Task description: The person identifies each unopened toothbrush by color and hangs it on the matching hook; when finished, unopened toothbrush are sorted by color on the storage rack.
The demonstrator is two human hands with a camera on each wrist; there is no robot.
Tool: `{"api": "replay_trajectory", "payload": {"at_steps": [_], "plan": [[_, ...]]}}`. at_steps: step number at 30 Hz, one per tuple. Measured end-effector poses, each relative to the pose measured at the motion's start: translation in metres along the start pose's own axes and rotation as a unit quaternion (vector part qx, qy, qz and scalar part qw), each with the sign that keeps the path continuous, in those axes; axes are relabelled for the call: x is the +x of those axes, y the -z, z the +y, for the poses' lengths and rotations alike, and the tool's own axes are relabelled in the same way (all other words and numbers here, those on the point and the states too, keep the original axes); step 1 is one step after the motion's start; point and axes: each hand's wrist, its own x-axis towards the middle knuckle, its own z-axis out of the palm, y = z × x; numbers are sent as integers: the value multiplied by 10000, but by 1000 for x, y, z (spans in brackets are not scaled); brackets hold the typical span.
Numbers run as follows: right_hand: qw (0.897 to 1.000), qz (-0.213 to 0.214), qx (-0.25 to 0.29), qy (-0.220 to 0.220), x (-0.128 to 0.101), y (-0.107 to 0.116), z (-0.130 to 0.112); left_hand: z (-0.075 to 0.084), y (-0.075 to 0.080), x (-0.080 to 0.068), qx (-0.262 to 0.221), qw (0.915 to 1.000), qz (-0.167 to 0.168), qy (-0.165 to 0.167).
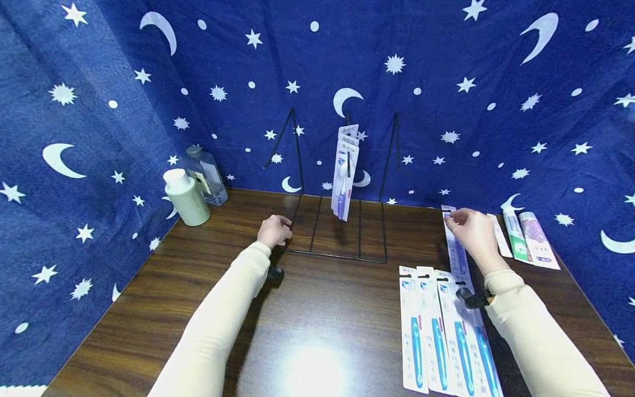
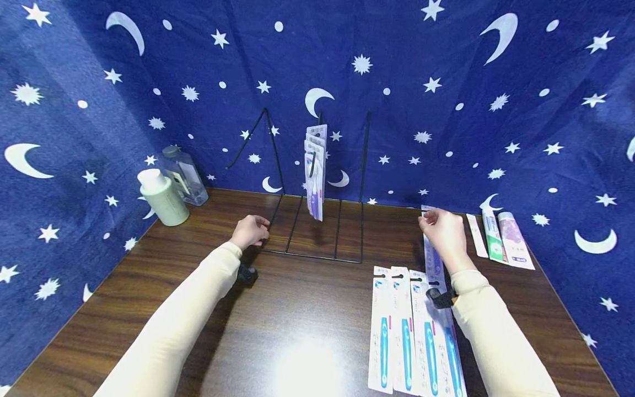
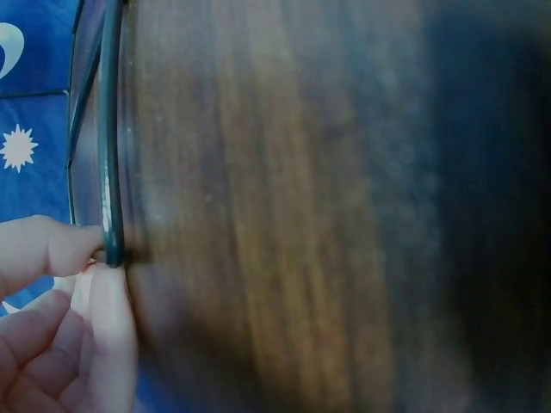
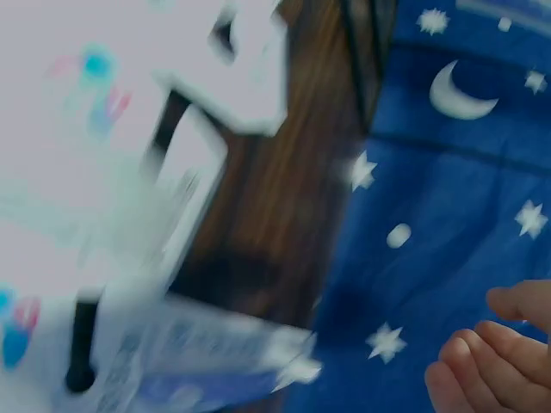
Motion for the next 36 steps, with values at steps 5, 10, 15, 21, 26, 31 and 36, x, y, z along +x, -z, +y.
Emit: {"api": "replay_trajectory", "payload": {"at_steps": [5,10,15,21,26,31,36], "plan": [[9992,-230,-187,-275,4,-3,33,1,0,-1,-73,10000,41,-27],[9970,-395,-330,-585,9,-7,53,1,-2,-2,0,9998,115,-148],[9937,-643,-486,-776,16,-14,66,-1,-4,-1,135,9996,126,-191],[9924,-808,-523,-768,25,-26,76,0,-2,-1,115,9994,169,-261],[9913,-951,-425,-808,29,-32,77,0,-2,-2,126,9996,127,-234],[9871,-1115,-470,-1049,31,-37,79,-3,-3,1,157,9995,147,-232],[9831,-1255,-492,-1238,33,-41,80,-2,-2,0,143,9995,166,-246]]}}
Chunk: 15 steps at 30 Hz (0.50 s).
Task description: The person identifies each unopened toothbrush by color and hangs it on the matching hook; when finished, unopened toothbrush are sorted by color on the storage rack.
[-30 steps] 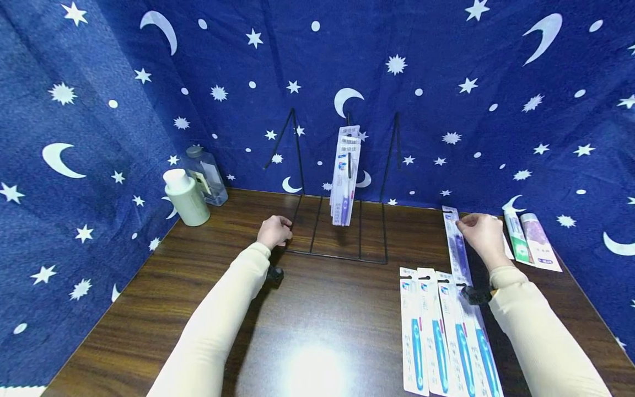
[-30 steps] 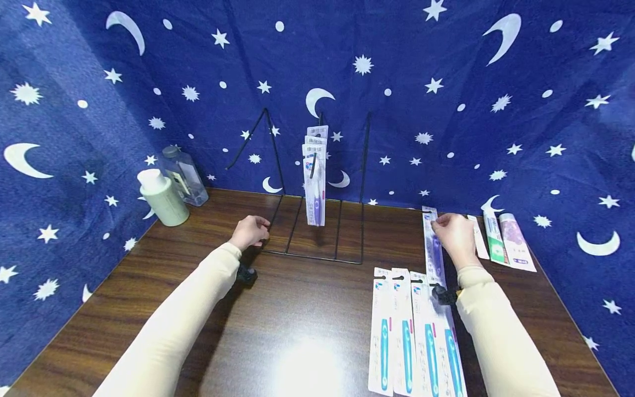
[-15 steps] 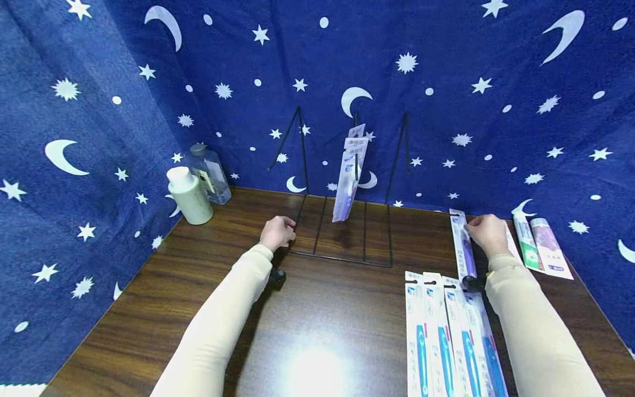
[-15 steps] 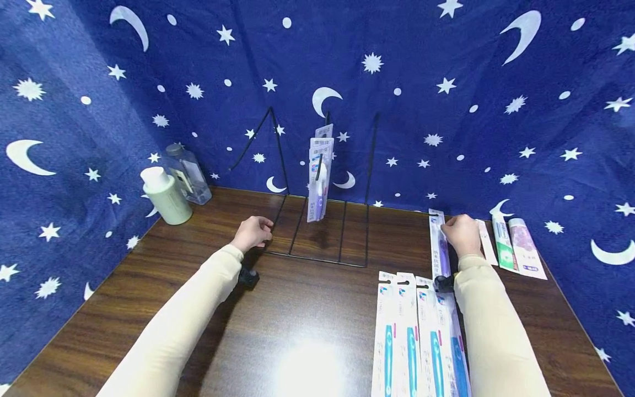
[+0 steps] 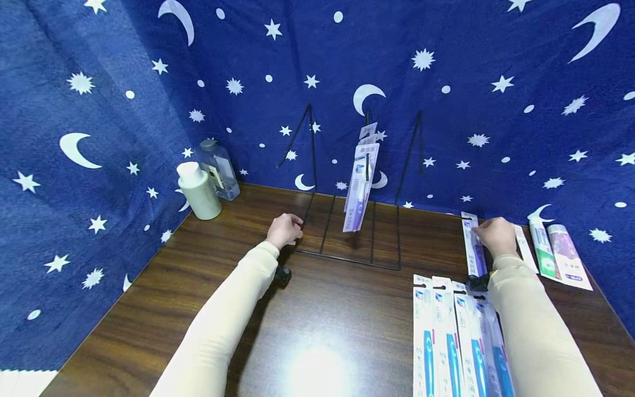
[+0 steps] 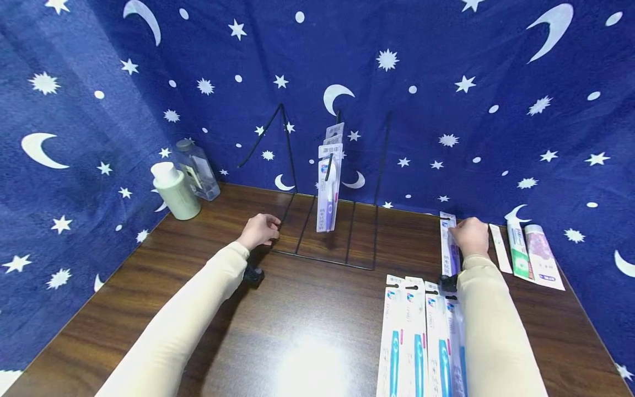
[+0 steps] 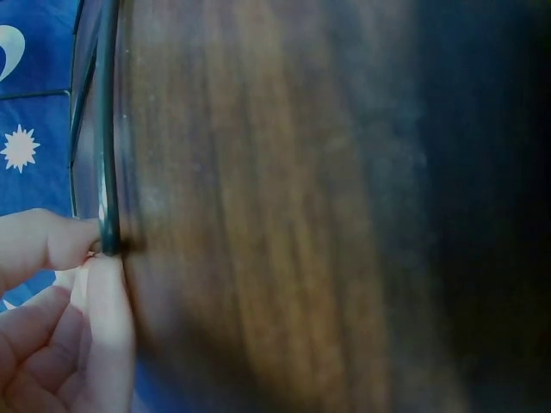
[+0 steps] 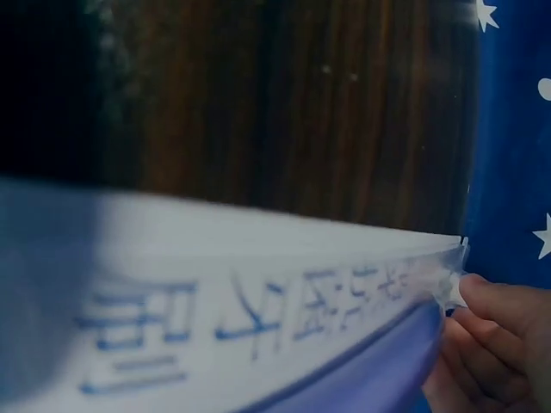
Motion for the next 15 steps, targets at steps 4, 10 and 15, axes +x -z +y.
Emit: {"api": "replay_trajectory", "payload": {"at_steps": [4,10,15], "plan": [[9997,-100,-85,-203,-2,5,-2,3,0,-1,-165,9999,-11,44],[9985,143,-96,-517,-5,8,-6,4,-2,1,-136,9999,22,57],[9968,628,38,-500,-5,8,-11,1,-2,-1,-15,9999,108,23]]}}
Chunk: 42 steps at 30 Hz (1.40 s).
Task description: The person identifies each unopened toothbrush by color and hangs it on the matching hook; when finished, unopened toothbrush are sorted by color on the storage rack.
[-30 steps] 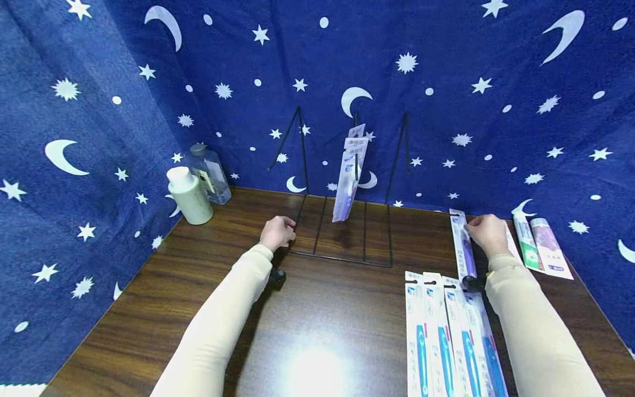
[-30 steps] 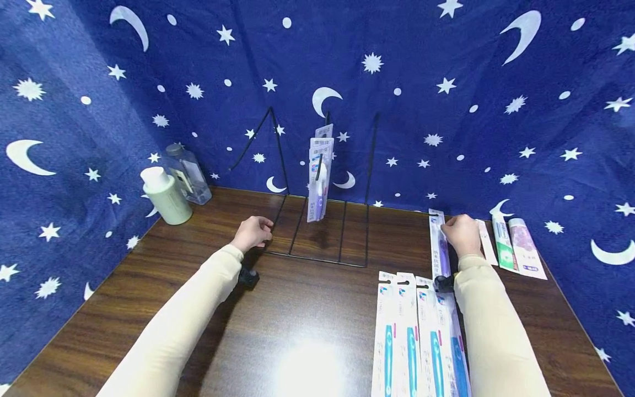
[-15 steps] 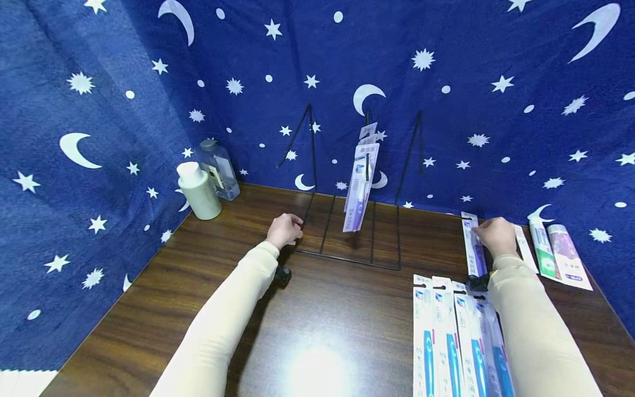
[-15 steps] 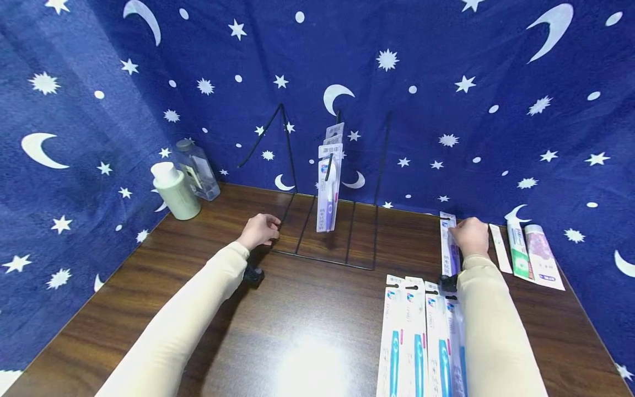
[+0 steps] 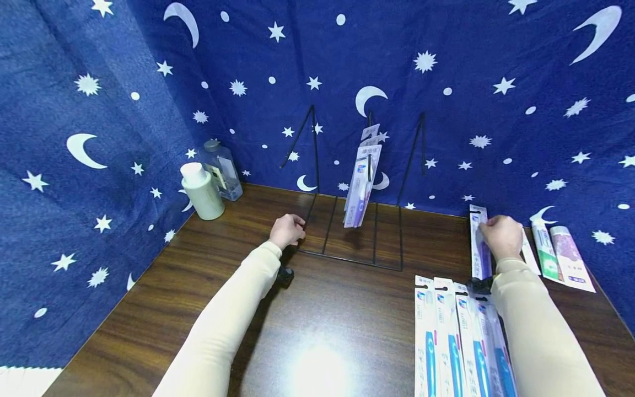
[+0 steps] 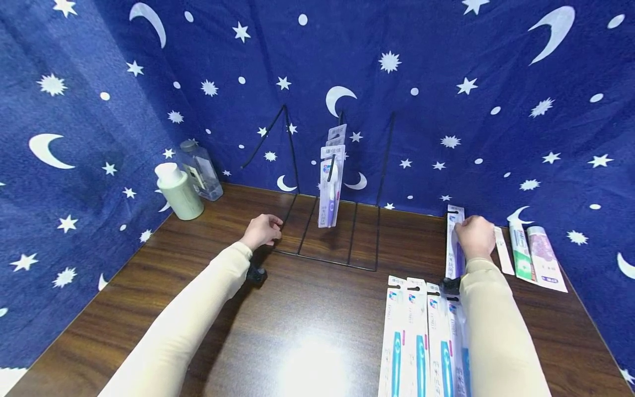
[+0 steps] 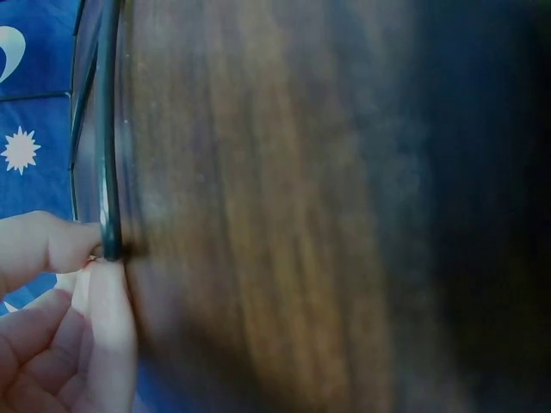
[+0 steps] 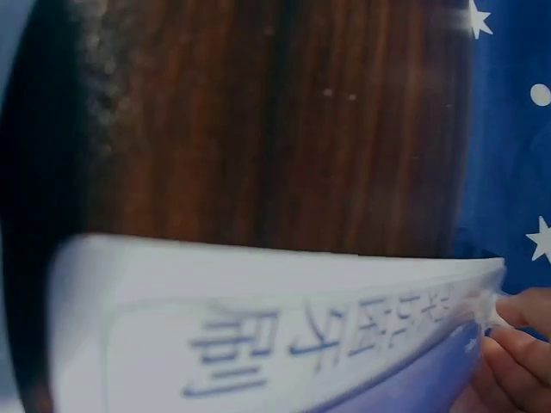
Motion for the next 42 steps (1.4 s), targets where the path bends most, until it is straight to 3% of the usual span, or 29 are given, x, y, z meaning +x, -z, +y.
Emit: {"api": "replay_trajectory", "payload": {"at_steps": [11,16,23,36,42], "plan": [[9899,1236,689,-46,-3,22,-19,1,0,-2,42,10000,12,-82],[9763,1568,1443,-387,-7,35,-31,1,1,-2,109,9999,1,-78],[9540,1988,2215,-366,-18,52,-51,2,1,-2,163,9998,-3,-75],[9369,2232,2606,664,-55,76,-107,0,2,-2,91,10000,-1,33],[9201,2280,2963,1171,-79,81,-129,4,4,-7,150,9998,30,-137]]}}
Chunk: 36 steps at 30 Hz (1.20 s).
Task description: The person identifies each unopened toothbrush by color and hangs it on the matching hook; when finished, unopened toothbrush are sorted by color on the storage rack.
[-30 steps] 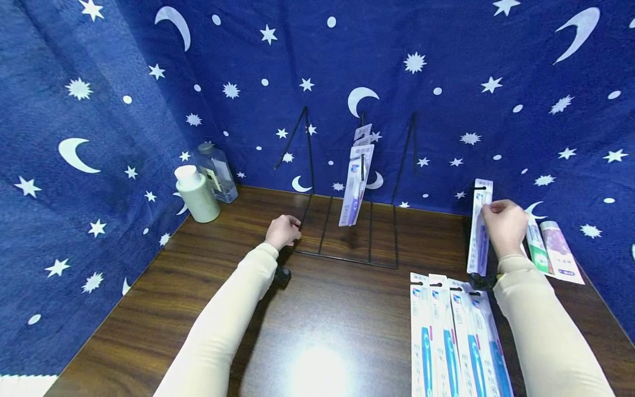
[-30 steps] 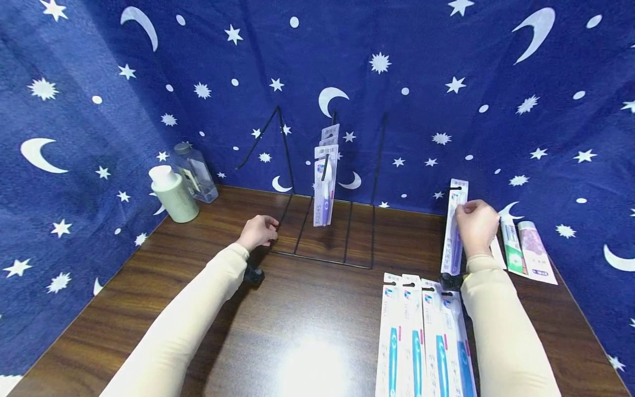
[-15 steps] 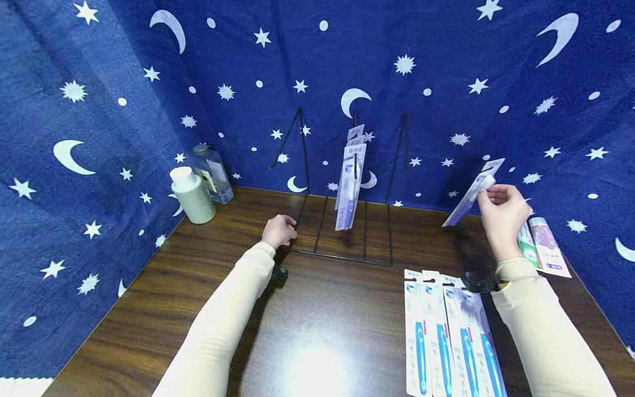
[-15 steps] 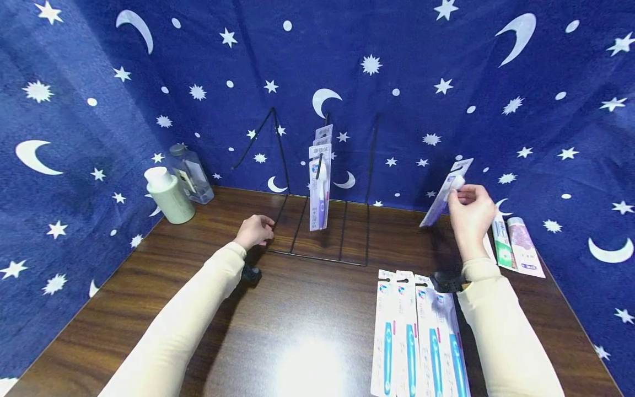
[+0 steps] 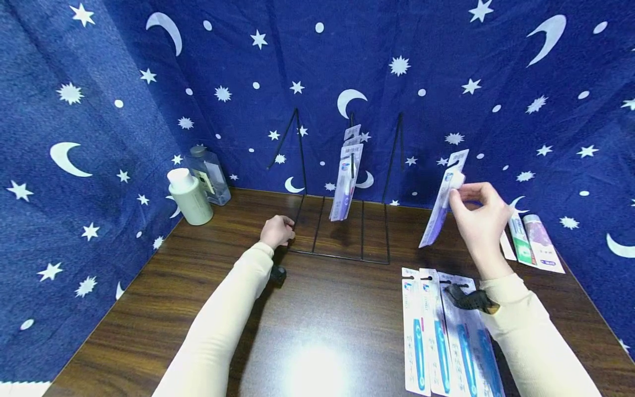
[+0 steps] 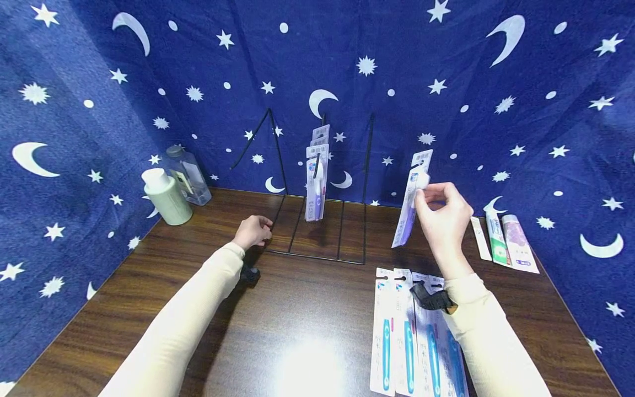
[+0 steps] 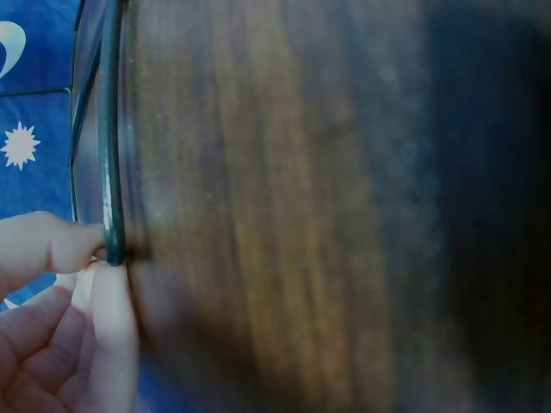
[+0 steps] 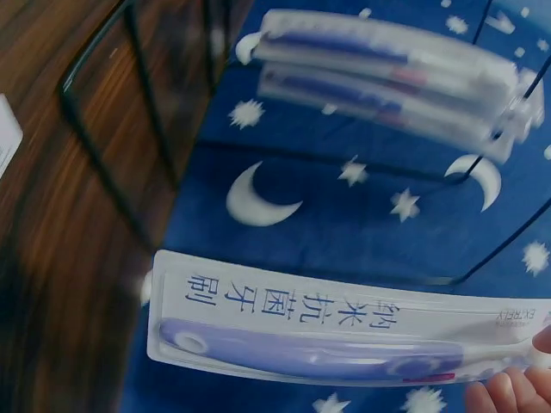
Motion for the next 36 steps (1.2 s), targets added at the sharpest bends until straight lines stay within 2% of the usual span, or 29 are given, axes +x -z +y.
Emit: {"api": "replay_trajectory", "payload": {"at_steps": [8,17,26,36], "plan": [[9965,112,494,667,-25,-10,-37,-1,0,0,-14,10000,10,17],[9885,-97,1161,969,-47,-34,-79,0,0,2,98,9999,49,54],[9784,-565,1352,1456,-67,-62,-89,-1,-1,1,90,9999,37,36],[9758,-721,1286,1612,-70,-81,-96,-2,0,2,94,10000,29,-4]]}}
